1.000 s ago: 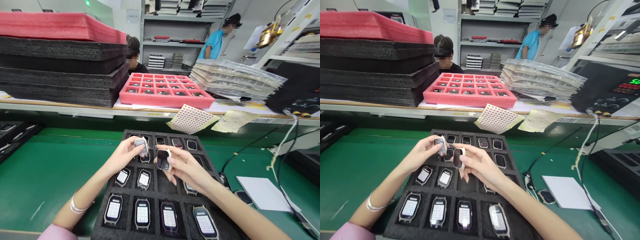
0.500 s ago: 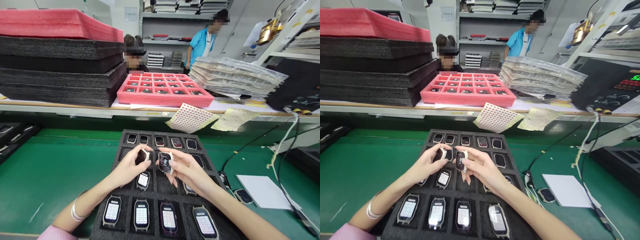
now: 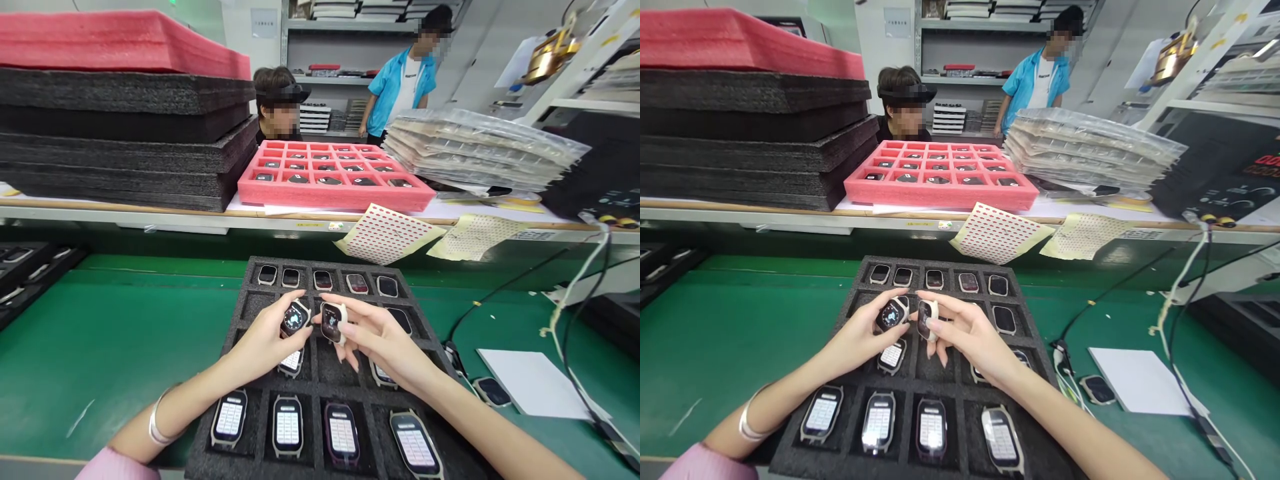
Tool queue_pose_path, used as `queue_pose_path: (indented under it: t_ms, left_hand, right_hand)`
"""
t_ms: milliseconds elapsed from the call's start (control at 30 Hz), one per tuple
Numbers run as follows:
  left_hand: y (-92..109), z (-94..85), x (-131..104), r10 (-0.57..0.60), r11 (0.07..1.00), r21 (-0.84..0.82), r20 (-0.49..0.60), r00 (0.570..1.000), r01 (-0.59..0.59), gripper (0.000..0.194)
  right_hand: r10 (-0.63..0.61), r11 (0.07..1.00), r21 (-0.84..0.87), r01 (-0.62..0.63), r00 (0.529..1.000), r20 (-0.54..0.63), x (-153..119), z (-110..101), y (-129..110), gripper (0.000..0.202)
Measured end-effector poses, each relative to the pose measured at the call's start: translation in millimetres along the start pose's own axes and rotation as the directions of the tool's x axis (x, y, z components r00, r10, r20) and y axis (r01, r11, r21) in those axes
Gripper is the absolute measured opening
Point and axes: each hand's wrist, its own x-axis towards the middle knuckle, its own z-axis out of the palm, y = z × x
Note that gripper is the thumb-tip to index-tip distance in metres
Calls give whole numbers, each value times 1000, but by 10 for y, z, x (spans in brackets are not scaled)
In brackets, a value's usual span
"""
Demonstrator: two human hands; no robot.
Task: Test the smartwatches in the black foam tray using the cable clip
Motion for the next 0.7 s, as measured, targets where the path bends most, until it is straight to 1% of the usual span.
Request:
queue_pose_path:
  t_ms: [200, 300, 400, 500, 700]
  left_hand:
    - [35, -28, -37, 41, 998, 42, -25, 999, -40, 45]
    - [56, -34, -44, 48, 999, -9, -53, 997, -48, 45]
    - [66, -28, -51, 37, 997, -64, -85, 996, -43, 45]
    - [78, -24, -68, 31, 996, -79, -62, 998, -36, 43]
    - [86, -37, -76, 23, 994, -102, -67, 997, -30, 43]
  right_hand:
    - [26, 999, -42, -25, 1000, 18, -10, -35, 12, 48]
    - [16, 999, -46, -15, 1000, 26, -33, -26, 14, 46]
    - [3, 1000, -22, -1, 998, 67, -48, -18, 13, 44]
    - [23, 1000, -23, -21, 996, 88, -56, -21, 7, 43]
    - [24, 999, -37, -21, 995, 93, -70, -36, -18, 47]
